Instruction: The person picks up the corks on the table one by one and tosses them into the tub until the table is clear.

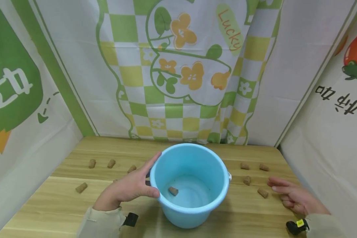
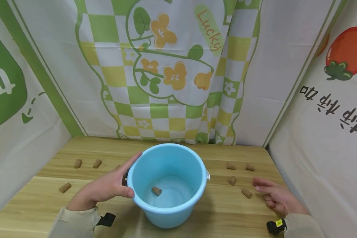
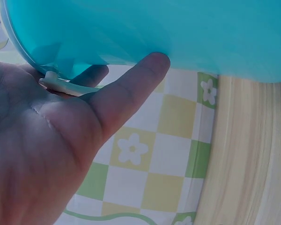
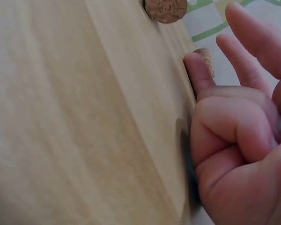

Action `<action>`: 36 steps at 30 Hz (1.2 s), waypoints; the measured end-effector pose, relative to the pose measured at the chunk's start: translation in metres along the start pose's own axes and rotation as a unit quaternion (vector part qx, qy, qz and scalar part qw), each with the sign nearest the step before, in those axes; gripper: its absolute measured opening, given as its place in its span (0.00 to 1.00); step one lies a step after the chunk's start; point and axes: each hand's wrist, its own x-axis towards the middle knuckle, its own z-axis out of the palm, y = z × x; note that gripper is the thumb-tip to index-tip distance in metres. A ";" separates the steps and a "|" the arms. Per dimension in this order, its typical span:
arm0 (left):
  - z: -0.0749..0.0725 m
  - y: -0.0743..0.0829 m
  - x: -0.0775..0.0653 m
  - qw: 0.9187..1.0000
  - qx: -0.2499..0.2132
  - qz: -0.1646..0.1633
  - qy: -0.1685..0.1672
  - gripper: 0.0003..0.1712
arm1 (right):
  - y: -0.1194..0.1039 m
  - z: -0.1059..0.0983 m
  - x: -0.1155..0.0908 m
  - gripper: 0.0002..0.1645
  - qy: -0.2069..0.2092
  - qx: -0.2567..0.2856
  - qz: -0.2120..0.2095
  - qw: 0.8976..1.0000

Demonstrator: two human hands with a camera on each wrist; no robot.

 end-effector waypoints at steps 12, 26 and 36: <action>-0.001 0.000 0.001 1.000 0.006 -0.012 0.004 0.68 | 0.005 0.012 0.002 0.23 0.031 -0.078 -0.021 0.996; -0.001 -0.002 0.000 1.000 -0.011 -0.001 0.002 0.69 | 0.008 0.027 0.010 0.36 0.041 -0.165 0.001 0.985; -0.002 -0.003 -0.001 1.000 -0.003 -0.001 0.005 0.69 | 0.007 0.038 0.012 0.37 0.056 -0.186 0.004 0.981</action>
